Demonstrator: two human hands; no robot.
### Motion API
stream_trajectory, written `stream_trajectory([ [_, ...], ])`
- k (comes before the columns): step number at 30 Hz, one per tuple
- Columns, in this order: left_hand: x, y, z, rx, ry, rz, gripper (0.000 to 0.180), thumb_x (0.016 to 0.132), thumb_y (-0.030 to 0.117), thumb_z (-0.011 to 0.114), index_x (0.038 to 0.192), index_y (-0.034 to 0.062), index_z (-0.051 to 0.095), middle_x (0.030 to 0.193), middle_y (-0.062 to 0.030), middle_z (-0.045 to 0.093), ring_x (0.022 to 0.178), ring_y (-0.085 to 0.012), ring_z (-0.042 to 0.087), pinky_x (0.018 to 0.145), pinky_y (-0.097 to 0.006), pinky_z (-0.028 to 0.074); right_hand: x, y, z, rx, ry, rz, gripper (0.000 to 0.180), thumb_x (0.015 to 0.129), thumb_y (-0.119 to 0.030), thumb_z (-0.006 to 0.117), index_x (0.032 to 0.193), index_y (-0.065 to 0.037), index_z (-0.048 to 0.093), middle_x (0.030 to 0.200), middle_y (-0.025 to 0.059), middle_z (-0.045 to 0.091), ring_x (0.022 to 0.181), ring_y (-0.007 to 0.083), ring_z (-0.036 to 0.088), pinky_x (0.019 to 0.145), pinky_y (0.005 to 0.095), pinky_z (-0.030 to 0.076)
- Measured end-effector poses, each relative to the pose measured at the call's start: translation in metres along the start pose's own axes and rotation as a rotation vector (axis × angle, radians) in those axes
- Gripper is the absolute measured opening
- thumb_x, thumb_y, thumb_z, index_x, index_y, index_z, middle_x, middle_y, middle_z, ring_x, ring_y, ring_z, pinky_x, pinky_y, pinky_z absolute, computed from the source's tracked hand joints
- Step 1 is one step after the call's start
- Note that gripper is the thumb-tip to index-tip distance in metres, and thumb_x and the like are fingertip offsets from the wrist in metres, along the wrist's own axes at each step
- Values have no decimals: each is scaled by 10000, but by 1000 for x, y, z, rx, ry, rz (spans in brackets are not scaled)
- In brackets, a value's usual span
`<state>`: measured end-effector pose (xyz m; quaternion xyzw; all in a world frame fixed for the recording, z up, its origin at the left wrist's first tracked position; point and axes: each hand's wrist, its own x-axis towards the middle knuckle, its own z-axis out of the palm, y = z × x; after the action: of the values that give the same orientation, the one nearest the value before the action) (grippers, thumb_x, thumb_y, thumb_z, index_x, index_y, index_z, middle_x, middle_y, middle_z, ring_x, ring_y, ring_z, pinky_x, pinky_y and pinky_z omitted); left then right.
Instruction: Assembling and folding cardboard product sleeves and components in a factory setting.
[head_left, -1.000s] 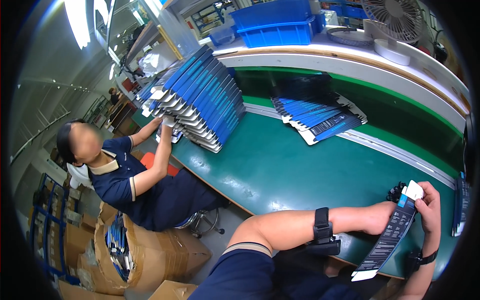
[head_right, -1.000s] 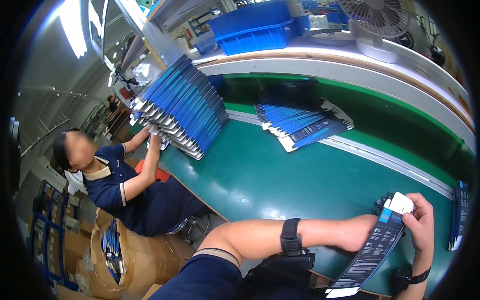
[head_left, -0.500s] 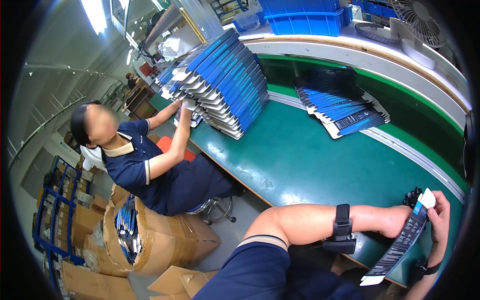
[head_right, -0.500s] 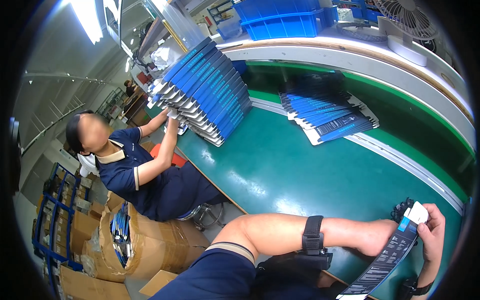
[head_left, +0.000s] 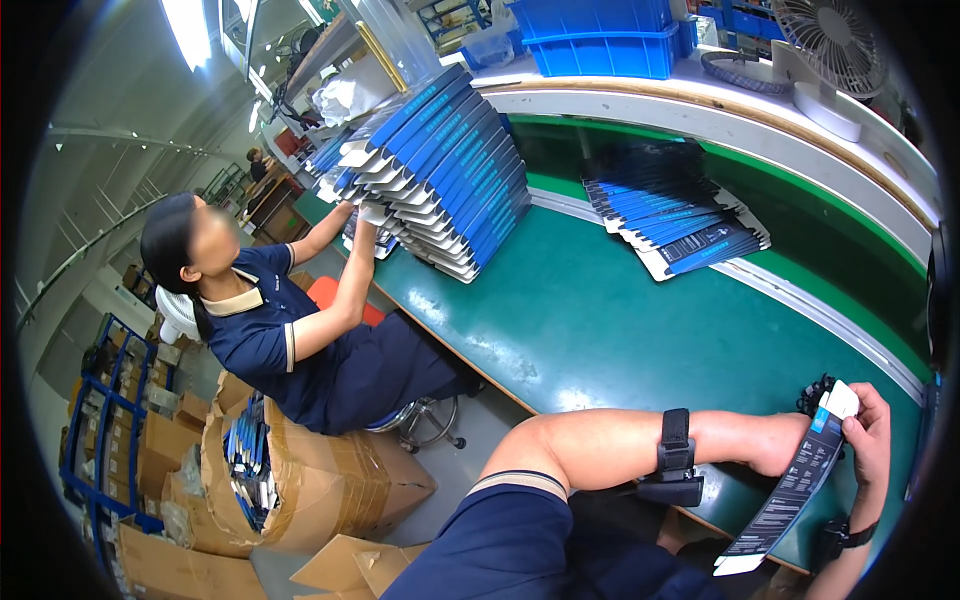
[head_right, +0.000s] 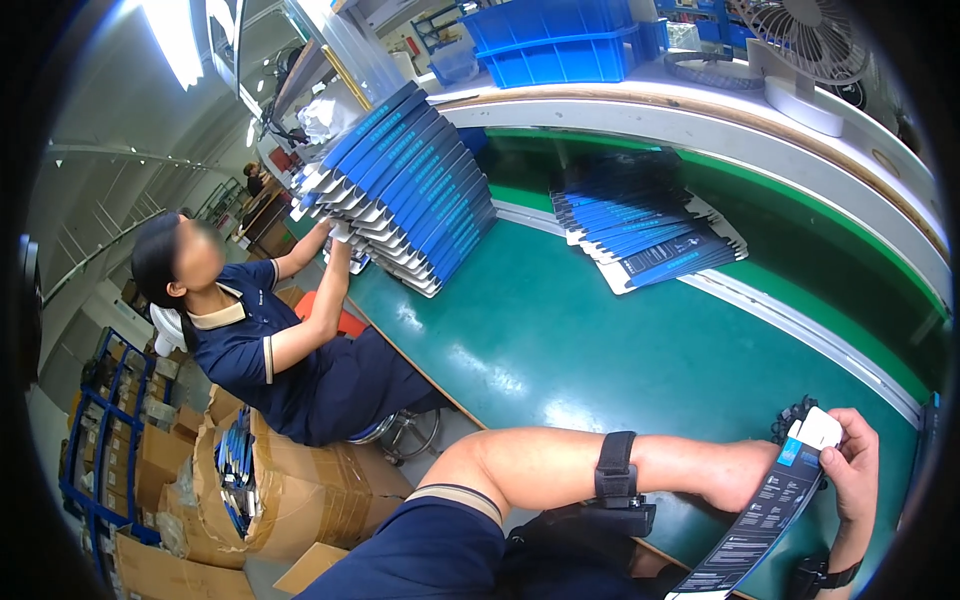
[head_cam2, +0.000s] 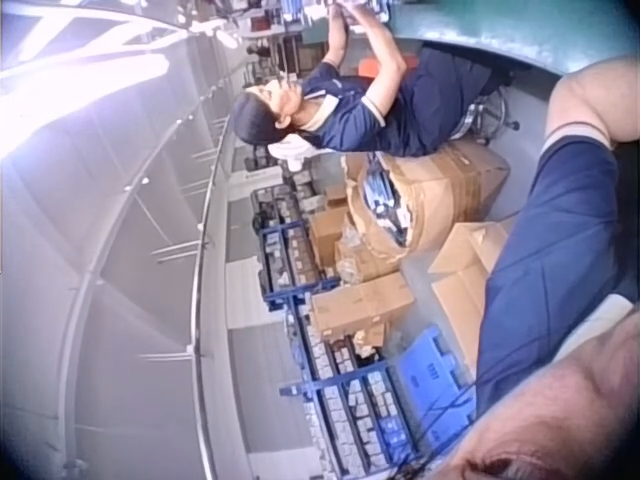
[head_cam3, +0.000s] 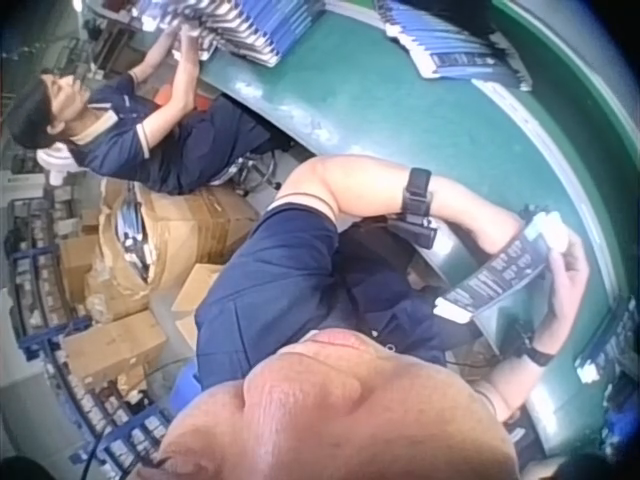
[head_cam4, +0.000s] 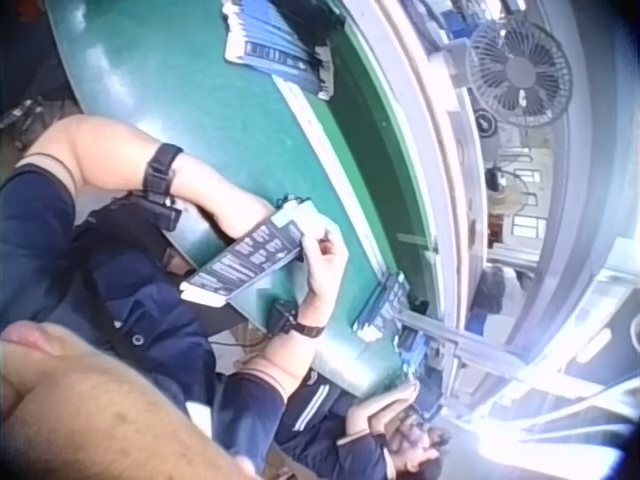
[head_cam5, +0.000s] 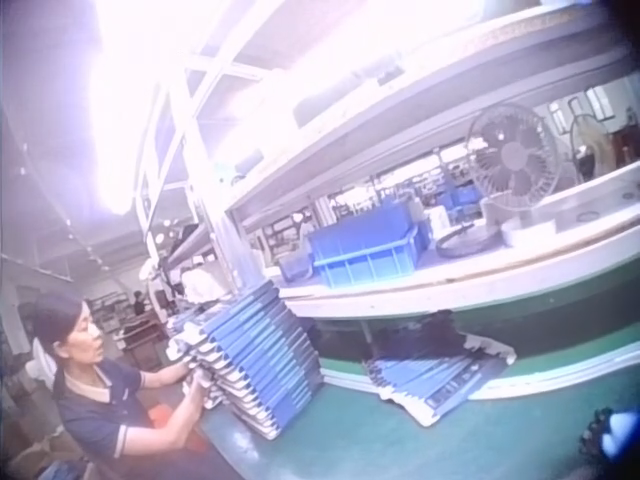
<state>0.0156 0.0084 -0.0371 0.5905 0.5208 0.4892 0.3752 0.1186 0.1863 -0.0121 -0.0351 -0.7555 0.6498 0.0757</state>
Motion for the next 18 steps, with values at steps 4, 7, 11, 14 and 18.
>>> stream_trajectory([
  [4,-3,2,1,-13,-2,6,209,814,208,630,917,32,584,899,-104,624,814,-224,588,723,-377,470,-4,-3,2,-21,9,1,472,762,-354,764,1032,-13,579,873,-1,609,806,68,576,713,199,446],
  [7,0,5,1,-2,-28,6,198,821,188,626,933,30,581,901,-90,618,820,-196,575,719,-362,469,-5,-4,-2,-28,-4,-17,476,758,-357,764,1023,-7,581,871,10,616,798,75,581,707,205,452],
  [11,0,2,0,-95,-37,8,182,845,152,611,982,36,576,910,-71,613,838,-149,561,724,-325,471,-4,-12,1,-10,-19,31,450,764,-322,754,1017,7,579,869,25,624,791,86,591,704,218,465],
  [14,-4,14,-3,-92,36,-79,211,857,173,611,1012,34,578,925,-71,615,843,-153,567,746,-327,477,-2,-12,3,7,3,-7,429,771,-297,746,1020,10,580,874,25,628,795,85,593,709,219,469],
  [18,-3,10,0,-65,115,-33,224,872,195,598,1024,31,592,954,-88,647,875,-181,604,763,-346,488,-7,-11,-3,14,-2,-4,424,773,-283,748,1030,11,582,880,29,635,804,87,596,722,218,472],
])
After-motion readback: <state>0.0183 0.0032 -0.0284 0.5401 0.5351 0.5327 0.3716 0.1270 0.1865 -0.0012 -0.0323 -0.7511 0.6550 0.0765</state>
